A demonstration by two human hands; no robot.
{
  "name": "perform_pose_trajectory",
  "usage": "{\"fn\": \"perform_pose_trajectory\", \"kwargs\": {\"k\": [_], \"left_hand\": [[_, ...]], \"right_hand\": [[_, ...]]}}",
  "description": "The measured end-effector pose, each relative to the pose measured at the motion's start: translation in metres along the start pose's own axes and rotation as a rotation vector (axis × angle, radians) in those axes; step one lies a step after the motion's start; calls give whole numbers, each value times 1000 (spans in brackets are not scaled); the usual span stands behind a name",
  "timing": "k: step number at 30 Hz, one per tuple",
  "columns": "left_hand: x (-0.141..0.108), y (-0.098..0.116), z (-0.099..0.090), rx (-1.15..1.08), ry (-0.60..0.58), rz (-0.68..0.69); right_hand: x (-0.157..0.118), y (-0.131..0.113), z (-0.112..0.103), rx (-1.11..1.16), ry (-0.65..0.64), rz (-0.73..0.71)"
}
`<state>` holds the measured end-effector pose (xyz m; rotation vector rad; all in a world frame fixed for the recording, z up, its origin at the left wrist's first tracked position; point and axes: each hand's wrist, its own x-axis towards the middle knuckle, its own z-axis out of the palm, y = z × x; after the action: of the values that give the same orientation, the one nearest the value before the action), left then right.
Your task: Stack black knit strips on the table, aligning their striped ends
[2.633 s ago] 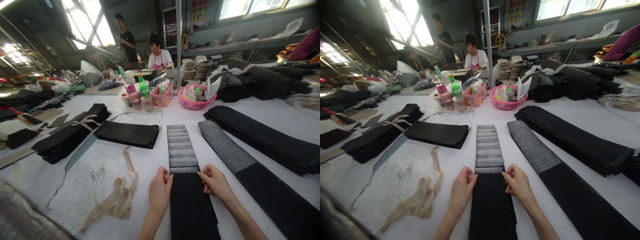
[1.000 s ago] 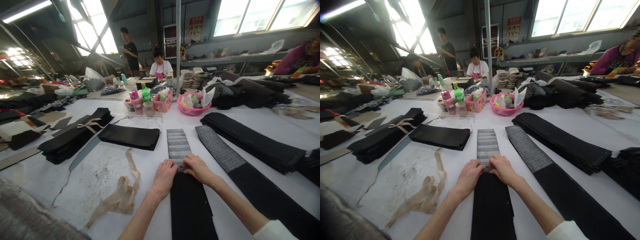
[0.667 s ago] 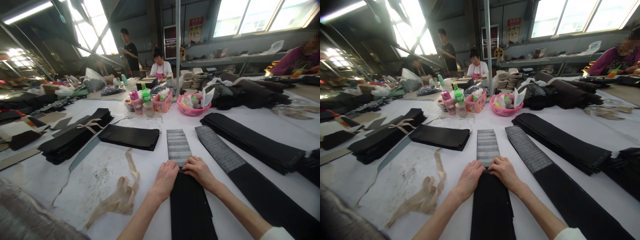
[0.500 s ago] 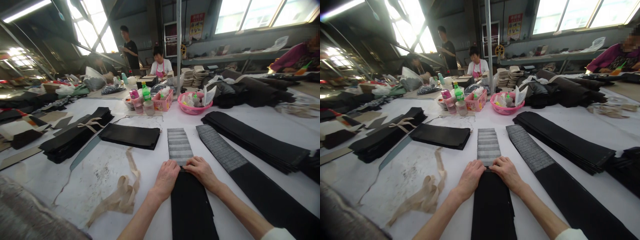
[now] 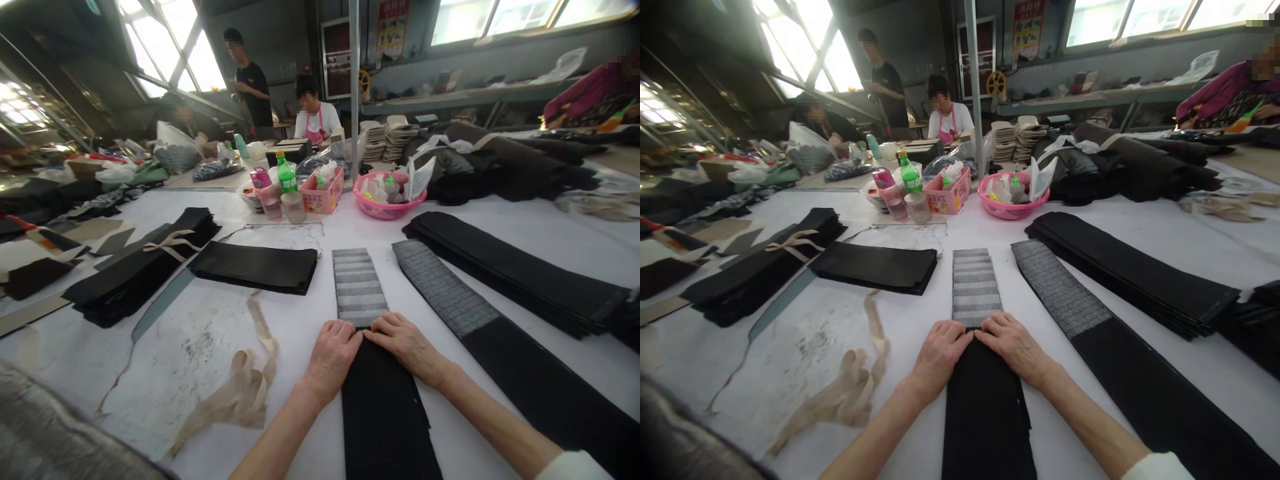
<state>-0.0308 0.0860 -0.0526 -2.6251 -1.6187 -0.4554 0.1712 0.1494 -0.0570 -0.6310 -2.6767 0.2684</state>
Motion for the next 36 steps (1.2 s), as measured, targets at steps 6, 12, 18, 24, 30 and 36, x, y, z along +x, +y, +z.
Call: {"fn": "perform_pose_trajectory", "kwargs": {"k": [6, 12, 18, 24, 30, 36], "left_hand": [[0, -1, 2, 31, -2, 28], [1, 0, 0, 46, -14, 47], [1, 1, -2, 49, -43, 39], [2, 2, -4, 81, -86, 60], [1, 3, -5, 110, -87, 67], [-2, -1, -4, 103, -66, 113]], "right_hand": [[2, 0, -5, 1, -40, -23], [-1, 1, -7, -11, -27, -6], [-2, 3, -6, -16, -10, -15], [0, 5, -12, 6, -64, -34], [-4, 7, -16, -9, -58, -33], [-6, 5, -10, -43, 3, -26]]}}
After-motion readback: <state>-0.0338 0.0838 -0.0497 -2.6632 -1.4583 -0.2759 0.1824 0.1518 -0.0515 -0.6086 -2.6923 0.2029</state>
